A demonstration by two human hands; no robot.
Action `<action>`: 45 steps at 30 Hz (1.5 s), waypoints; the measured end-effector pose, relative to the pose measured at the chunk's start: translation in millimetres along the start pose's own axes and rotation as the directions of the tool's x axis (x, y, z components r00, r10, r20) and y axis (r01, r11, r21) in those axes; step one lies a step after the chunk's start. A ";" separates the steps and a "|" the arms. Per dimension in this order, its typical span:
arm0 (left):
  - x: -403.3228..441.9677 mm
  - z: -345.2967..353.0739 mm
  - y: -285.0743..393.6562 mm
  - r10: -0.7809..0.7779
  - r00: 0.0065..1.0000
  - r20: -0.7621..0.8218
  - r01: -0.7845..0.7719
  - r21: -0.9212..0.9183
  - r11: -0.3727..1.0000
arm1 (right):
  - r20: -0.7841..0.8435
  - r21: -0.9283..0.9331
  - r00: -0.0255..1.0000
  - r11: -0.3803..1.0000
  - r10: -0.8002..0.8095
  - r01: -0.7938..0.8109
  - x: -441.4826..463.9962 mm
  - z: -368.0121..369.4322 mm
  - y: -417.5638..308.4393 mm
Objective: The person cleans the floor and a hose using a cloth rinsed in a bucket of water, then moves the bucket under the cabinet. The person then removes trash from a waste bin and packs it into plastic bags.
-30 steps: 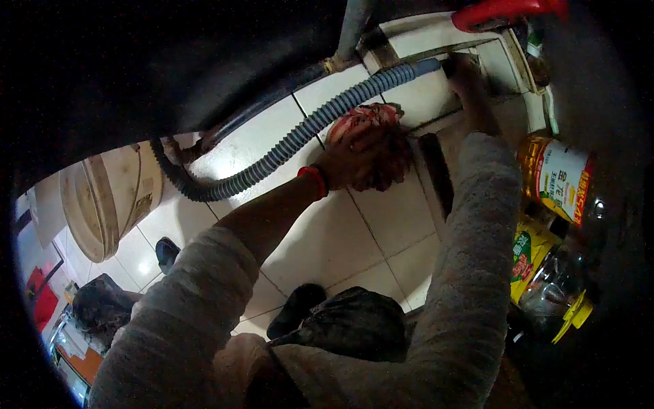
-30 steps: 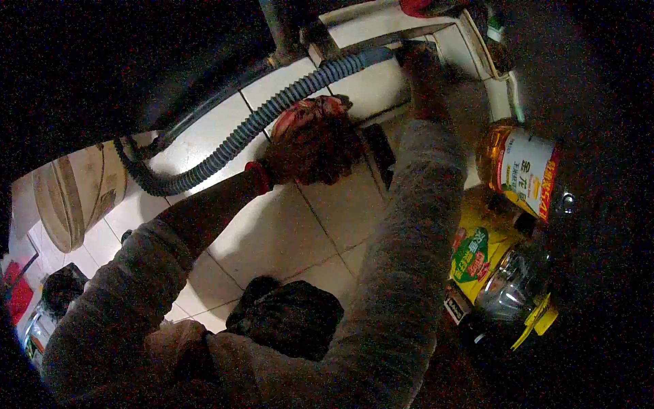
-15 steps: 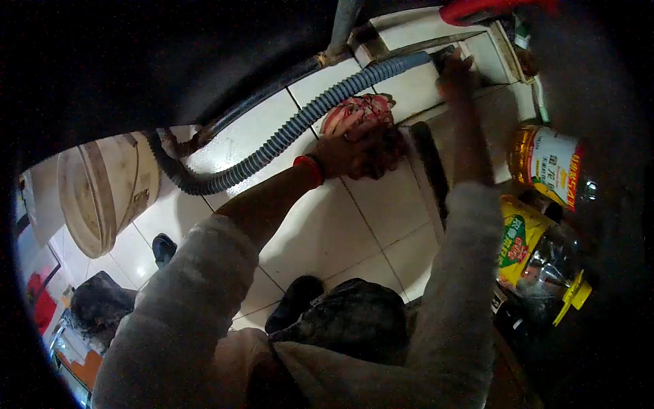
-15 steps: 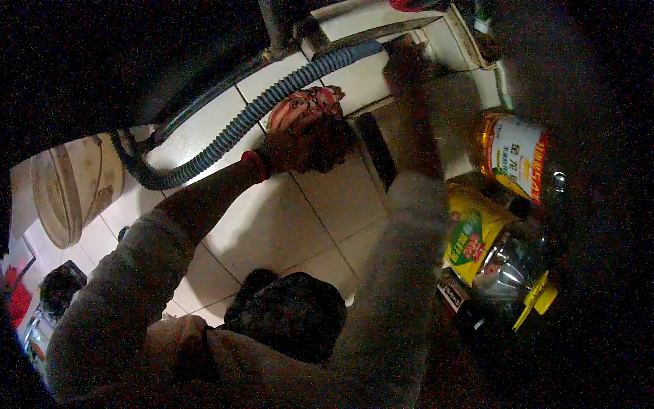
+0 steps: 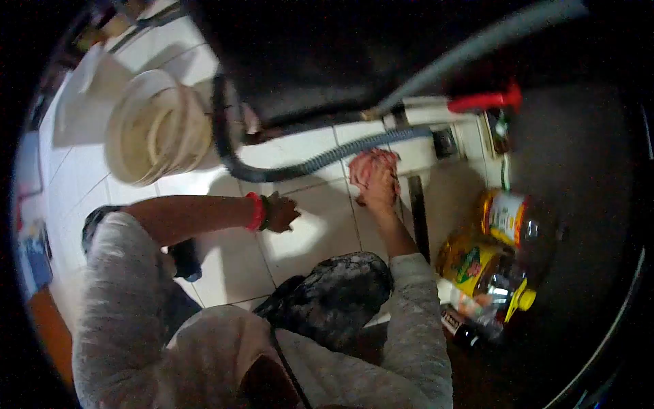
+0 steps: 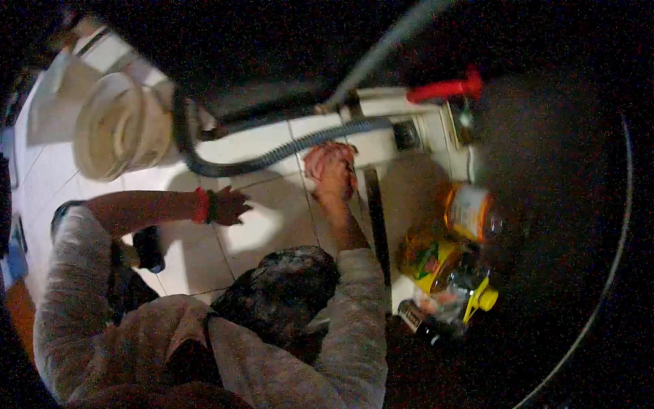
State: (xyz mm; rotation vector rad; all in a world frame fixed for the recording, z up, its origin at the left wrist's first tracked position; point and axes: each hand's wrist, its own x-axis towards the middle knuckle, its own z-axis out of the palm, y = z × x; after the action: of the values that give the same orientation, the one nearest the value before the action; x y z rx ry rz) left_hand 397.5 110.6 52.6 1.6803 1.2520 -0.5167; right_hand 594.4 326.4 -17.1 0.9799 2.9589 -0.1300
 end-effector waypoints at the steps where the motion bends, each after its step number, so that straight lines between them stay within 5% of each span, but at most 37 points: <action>1: -46.6 -12.4 2.4 -0.045 0.999 -0.024 0.044 -0.029 0.999 | -0.002 0.318 0.993 0.942 0.114 -0.108 10.3 10.1 9.3; 2: -96.0 -23.0 7.6 -0.017 1.000 0.016 0.017 0.026 1.000 | 0.053 0.601 0.977 0.774 0.207 -0.197 23.6 14.3 14.6; 4: -159.3 -13.9 6.2 -0.039 0.999 0.037 0.038 0.031 0.999 | 0.094 0.551 0.980 0.811 0.173 -0.196 26.4 -0.4 12.6; 6: -207.3 7.1 -6.2 -0.087 0.819 -0.567 0.178 0.106 0.978 | 0.127 0.446 0.984 0.880 0.122 -0.166 27.2 -16.8 6.8; 10: -284.2 -12.6 7.7 -0.300 0.600 -0.742 0.339 -0.105 0.935 | 0.241 0.385 0.964 0.901 0.113 -0.202 32.6 -30.5 4.1; 12: -291.4 -16.5 10.2 -0.512 0.760 -0.400 0.498 -0.147 0.855 | 0.307 0.364 0.943 0.900 0.127 -0.240 30.8 -32.9 -4.5; 14: -285.9 -27.0 7.1 -0.354 0.900 -0.254 0.323 -0.156 0.934 | 0.366 0.324 0.917 0.902 0.159 -0.286 18.8 -36.5 -15.3; 15: -278.1 -13.2 4.4 -0.222 0.826 -0.518 0.140 -0.193 0.971 | 0.383 0.310 0.906 0.899 0.181 -0.311 14.4 -38.3 -25.1; 17: -234.9 8.1 -10.0 -0.179 0.779 -0.601 0.156 -0.090 0.984 | 0.400 0.290 0.887 0.886 0.232 -0.363 5.6 -36.5 -48.5; 19: -231.4 -18.9 -29.7 -0.289 0.951 -0.110 0.291 0.004 0.957 | 0.428 0.298 0.859 0.854 0.280 -0.427 -1.1 -38.4 -83.8; 26: -233.2 -27.0 -55.8 -0.486 0.871 -0.069 0.438 -0.338 0.833 | 0.643 0.470 0.719 0.606 0.262 -0.642 -20.4 -73.5 -253.7; 28: -230.2 -16.8 -60.8 -0.393 0.914 0.100 0.396 -0.437 0.808 | 0.746 0.493 0.634 0.469 0.207 -0.733 -15.3 -102.6 -301.0; 29: -251.0 -19.7 -60.7 -0.384 0.922 0.051 0.362 -0.466 0.807 | 0.760 0.475 0.615 0.465 0.211 -0.747 -10.9 -121.3 -318.8; 31: -247.8 -1.8 -62.2 -0.383 0.924 -0.007 0.336 -0.467 0.818 | 0.773 0.563 0.602 0.223 0.201 -0.796 -9.3 -159.4 -343.2; 34: -237.3 31.3 -66.6 -0.435 0.888 -0.152 0.292 -0.545 0.786 | 0.787 0.524 0.579 0.263 0.213 -0.810 -8.5 -207.5 -355.2; 36: -269.3 55.4 -64.1 -0.533 0.756 -0.381 0.049 -0.779 0.625 | 0.800 0.473 0.552 0.320 0.233 -0.821 -1.5 -250.7 -365.2; 40: -333.4 84.6 -34.1 -0.618 0.645 -0.450 -0.187 -0.877 0.444 | 0.828 0.383 0.518 0.458 0.216 -0.802 9.4 -330.0 -388.1; 42: -376.2 86.2 -37.9 -0.742 0.434 -0.510 -0.476 -0.830 0.292 | 0.829 0.338 0.515 0.539 0.218 -0.772 2.3 -329.7 -375.5; 44: -464.4 77.3 -55.0 -0.840 0.403 -0.364 -0.376 -0.902 0.211 | 0.828 0.299 0.518 0.612 0.214 -0.732 7.6 -359.6 -389.7; 45: -494.9 82.5 -65.5 -0.905 0.351 -0.239 -0.438 -0.897 0.067 | 0.863 0.271 0.437 0.496 0.255 -0.825 15.7 -387.1 -408.2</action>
State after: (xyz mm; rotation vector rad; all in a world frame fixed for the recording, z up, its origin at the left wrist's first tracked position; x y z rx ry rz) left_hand 162.5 -207.4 368.2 0.1039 2.0554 1.2102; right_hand 340.3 42.7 397.2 1.5009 1.5992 -1.3167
